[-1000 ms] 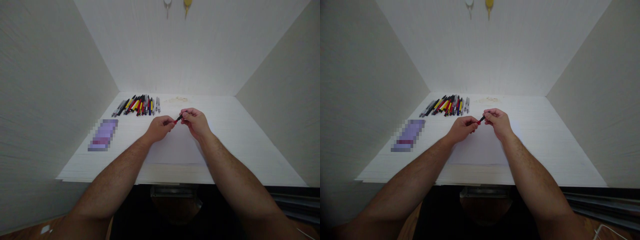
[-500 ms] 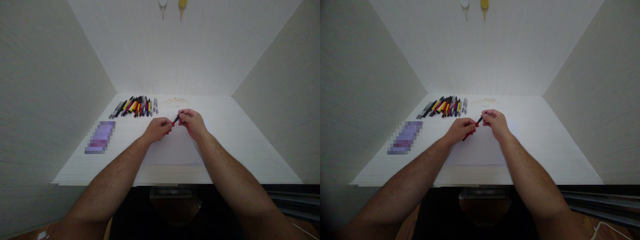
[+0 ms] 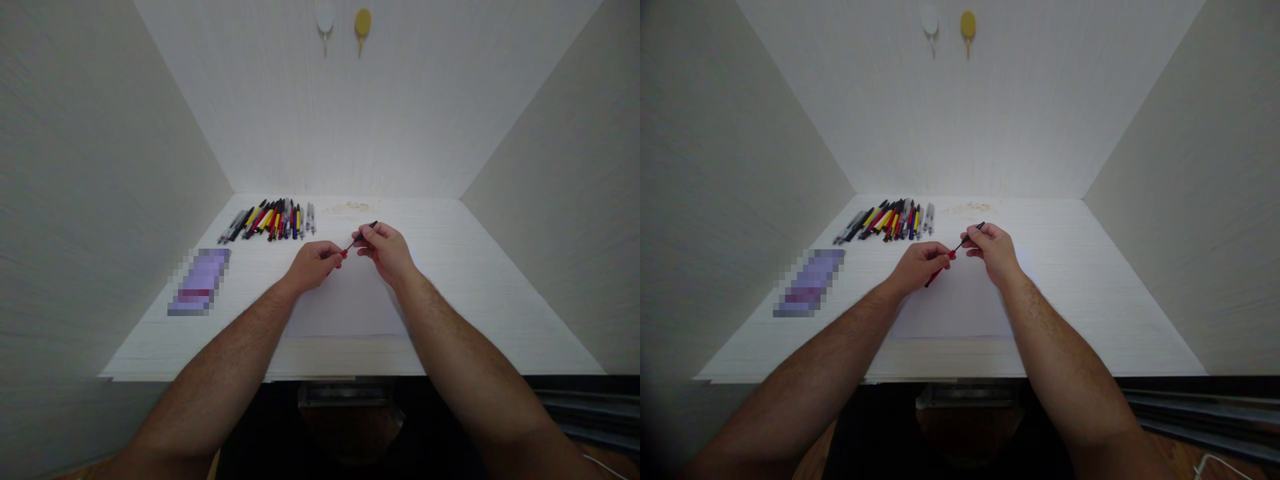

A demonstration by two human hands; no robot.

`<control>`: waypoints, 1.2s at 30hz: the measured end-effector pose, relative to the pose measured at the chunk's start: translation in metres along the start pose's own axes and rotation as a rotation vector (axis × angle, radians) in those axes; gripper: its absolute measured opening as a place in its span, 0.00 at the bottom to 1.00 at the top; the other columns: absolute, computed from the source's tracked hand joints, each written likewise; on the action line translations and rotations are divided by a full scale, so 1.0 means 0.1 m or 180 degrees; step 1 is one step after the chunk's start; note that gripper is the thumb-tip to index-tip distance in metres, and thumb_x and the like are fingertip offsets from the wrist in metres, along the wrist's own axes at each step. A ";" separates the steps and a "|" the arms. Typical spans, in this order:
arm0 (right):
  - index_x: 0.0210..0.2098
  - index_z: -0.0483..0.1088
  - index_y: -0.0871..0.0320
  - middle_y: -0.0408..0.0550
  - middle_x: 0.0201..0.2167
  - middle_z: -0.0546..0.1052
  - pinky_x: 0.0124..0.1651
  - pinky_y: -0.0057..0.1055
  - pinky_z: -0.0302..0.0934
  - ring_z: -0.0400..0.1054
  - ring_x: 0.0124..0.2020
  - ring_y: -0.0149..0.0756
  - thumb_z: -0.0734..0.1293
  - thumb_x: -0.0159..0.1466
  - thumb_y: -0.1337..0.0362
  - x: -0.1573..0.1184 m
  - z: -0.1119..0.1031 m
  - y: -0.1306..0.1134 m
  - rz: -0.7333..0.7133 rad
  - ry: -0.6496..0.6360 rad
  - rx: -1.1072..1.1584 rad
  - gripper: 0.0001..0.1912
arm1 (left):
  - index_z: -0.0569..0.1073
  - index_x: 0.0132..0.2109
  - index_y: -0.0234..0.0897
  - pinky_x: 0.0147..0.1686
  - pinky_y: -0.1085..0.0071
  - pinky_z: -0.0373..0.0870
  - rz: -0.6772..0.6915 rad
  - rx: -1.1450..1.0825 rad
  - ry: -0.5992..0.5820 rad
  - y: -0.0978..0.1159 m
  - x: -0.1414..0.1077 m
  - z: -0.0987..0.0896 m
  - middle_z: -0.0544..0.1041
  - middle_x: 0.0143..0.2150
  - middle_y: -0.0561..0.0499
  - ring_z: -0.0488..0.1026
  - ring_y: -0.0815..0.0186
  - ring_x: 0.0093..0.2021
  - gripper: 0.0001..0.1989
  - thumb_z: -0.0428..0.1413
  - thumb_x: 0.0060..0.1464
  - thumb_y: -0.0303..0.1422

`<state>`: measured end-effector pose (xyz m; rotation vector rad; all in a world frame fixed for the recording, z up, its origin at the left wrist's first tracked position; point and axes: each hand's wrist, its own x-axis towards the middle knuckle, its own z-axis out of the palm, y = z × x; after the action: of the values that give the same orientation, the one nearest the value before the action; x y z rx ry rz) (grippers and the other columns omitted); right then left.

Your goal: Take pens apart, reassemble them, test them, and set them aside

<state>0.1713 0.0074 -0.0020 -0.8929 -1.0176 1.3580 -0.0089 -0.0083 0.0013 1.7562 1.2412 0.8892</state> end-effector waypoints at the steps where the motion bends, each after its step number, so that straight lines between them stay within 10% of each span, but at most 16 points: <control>1: 0.31 0.68 0.57 0.46 0.33 0.79 0.28 0.25 0.66 0.73 0.30 0.30 0.73 0.54 0.54 0.00 0.00 0.00 0.0018 -0.0006 0.0032 0.16 | 0.77 0.35 0.32 0.20 0.77 0.57 0.0004 -0.0003 -0.0003 0.00 0.00 0.00 0.74 0.24 0.53 0.61 0.75 0.19 0.11 0.55 0.50 0.36; 11: 0.37 0.65 0.54 0.44 0.31 0.78 0.30 0.29 0.70 0.76 0.32 0.35 0.71 0.57 0.52 0.00 0.01 0.00 -0.0159 -0.0200 0.0120 0.17 | 0.76 0.35 0.33 0.17 0.76 0.55 -0.0059 -0.0101 -0.0063 -0.02 -0.01 0.00 0.68 0.19 0.56 0.59 0.74 0.16 0.12 0.55 0.51 0.38; 21: 0.36 0.63 0.53 0.40 0.30 0.77 0.30 0.24 0.70 0.75 0.32 0.30 0.69 0.59 0.53 0.11 -0.16 -0.21 -0.0693 0.0893 0.0440 0.14 | 0.77 0.34 0.33 0.21 0.76 0.58 -0.0071 -0.0344 0.0300 -0.06 0.04 -0.08 0.71 0.23 0.54 0.63 0.73 0.22 0.11 0.58 0.47 0.36; 27: 0.31 0.63 0.56 0.43 0.25 0.76 0.26 0.26 0.70 0.74 0.25 0.32 0.70 0.58 0.58 0.08 -0.13 -0.16 0.0250 0.0522 -0.0042 0.12 | 0.76 0.38 0.35 0.20 0.75 0.59 -0.0828 0.0163 0.0443 -0.13 0.09 -0.15 0.73 0.22 0.54 0.64 0.72 0.18 0.11 0.59 0.44 0.32; 36: 0.31 0.64 0.58 0.47 0.25 0.77 0.23 0.29 0.70 0.74 0.24 0.35 0.69 0.59 0.62 0.01 0.01 0.03 0.0578 0.0051 -0.0541 0.10 | 0.77 0.35 0.37 0.32 0.70 0.64 -0.0294 0.1636 0.0593 -0.18 0.09 -0.10 0.76 0.29 0.49 0.70 0.65 0.30 0.10 0.61 0.44 0.36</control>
<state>0.1694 0.0082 -0.0048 -1.1445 -1.0718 1.4273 -0.0224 0.0064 -0.0098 2.0174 1.7787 0.7329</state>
